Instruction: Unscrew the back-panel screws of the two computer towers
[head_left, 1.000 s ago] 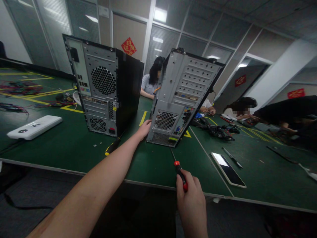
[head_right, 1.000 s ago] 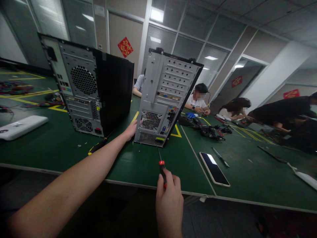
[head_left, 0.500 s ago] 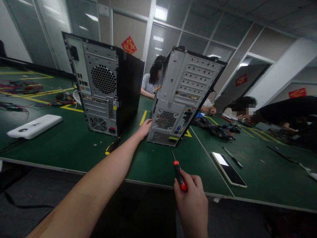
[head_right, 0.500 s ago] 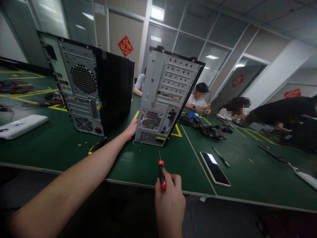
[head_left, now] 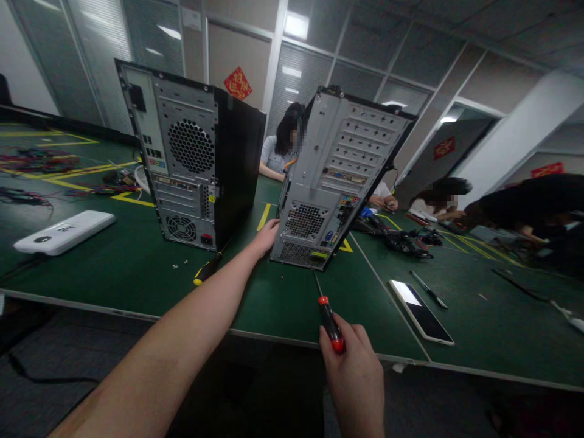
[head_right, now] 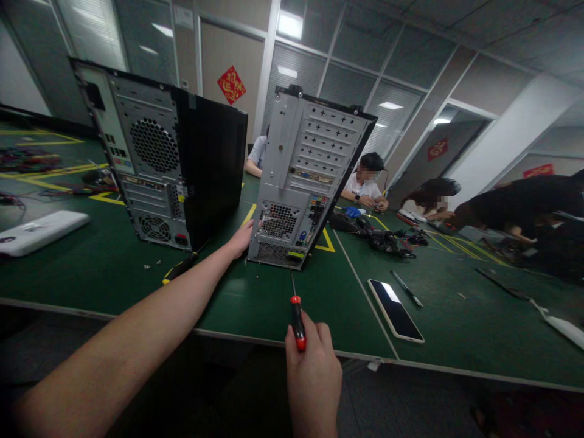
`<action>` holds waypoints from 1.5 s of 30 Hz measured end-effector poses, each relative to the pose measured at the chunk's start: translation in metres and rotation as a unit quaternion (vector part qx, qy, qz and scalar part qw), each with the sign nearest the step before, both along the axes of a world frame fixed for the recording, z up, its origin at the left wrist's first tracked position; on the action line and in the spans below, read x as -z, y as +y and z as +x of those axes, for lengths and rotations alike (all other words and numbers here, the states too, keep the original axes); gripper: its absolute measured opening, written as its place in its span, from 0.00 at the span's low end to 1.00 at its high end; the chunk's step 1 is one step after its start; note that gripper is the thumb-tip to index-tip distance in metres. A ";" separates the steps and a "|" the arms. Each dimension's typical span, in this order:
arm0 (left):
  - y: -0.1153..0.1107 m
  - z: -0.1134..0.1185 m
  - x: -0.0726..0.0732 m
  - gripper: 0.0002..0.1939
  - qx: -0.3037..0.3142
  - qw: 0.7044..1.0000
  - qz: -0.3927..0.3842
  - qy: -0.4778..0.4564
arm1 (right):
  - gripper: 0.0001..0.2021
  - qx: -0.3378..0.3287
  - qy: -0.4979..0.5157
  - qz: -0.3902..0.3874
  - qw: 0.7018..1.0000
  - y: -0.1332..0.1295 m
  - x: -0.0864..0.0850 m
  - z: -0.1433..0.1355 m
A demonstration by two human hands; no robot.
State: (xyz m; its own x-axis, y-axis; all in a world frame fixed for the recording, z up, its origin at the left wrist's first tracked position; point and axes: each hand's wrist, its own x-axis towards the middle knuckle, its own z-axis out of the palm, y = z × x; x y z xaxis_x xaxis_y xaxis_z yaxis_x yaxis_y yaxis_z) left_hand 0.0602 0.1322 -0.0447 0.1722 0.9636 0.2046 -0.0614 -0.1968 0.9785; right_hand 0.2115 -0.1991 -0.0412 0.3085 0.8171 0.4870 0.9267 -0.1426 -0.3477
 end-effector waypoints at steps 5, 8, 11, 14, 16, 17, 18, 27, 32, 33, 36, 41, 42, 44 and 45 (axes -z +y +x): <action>-0.001 0.001 0.000 0.25 0.000 1.000 0.001 -0.009 | 0.20 -0.016 0.018 0.002 1.000 0.000 -0.001 0.000; -0.003 0.001 -0.002 0.25 0.001 1.000 0.001 -0.010 | 0.21 -0.016 0.027 0.000 1.000 0.000 -0.001 -0.001; -0.004 0.000 -0.004 0.24 -0.003 1.000 -0.002 -0.004 | 0.21 -0.017 0.036 -0.003 0.999 0.001 -0.001 -0.001; -0.005 0.000 -0.004 0.24 -0.004 1.000 0.000 0.000 | 0.21 -0.012 0.046 0.000 0.999 0.002 0.000 -0.001; -0.005 -0.001 -0.004 0.25 -0.004 1.000 -0.001 0.003 | 0.20 -0.002 0.051 0.009 0.999 0.002 0.001 -0.002; -0.005 -0.001 -0.004 0.25 -0.004 1.000 -0.003 0.003 | 0.20 0.004 0.052 0.012 0.999 0.003 0.001 -0.002; -0.005 -0.001 -0.004 0.25 -0.003 1.000 -0.005 0.003 | 0.20 0.010 0.053 0.014 0.998 0.003 0.001 -0.003; -0.004 -0.002 -0.003 0.26 0.002 1.000 -0.008 0.008 | 0.19 0.023 0.048 0.030 0.998 0.004 -0.001 -0.005; -0.005 0.000 -0.004 0.25 -0.003 1.000 0.003 0.009 | 0.20 0.010 0.022 0.022 0.999 0.004 0.000 -0.004; -0.005 0.000 -0.004 0.25 -0.006 1.000 0.005 0.010 | 0.20 0.008 0.016 0.025 1.000 0.003 0.000 -0.004; -0.006 -0.001 -0.005 0.23 -0.011 1.000 0.006 0.009 | 0.22 0.003 0.002 0.035 0.999 0.003 0.000 -0.002; -0.010 -0.002 -0.008 0.24 -0.005 1.000 0.006 0.007 | 0.26 0.002 0.026 0.039 0.999 0.006 0.000 0.000; -0.010 -0.002 -0.008 0.24 -0.005 1.000 0.005 0.008 | 0.26 0.005 0.036 0.038 0.999 0.006 0.000 0.001; -0.011 -0.002 -0.009 0.25 -0.003 1.000 0.000 0.011 | 0.27 0.009 0.051 0.033 0.998 0.008 0.001 0.001; -0.011 -0.002 -0.008 0.25 -0.001 1.000 -0.002 0.013 | 0.27 0.010 0.057 0.030 0.998 0.008 0.001 0.000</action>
State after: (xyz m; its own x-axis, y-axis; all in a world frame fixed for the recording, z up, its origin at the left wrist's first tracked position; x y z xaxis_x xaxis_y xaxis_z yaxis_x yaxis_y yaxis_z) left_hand 0.0579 0.1217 -0.0363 0.1756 0.9647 0.1962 -0.0362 -0.1928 0.9806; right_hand 0.2117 -0.1909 -0.0417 0.3810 0.7810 0.4949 0.8775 -0.1367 -0.4597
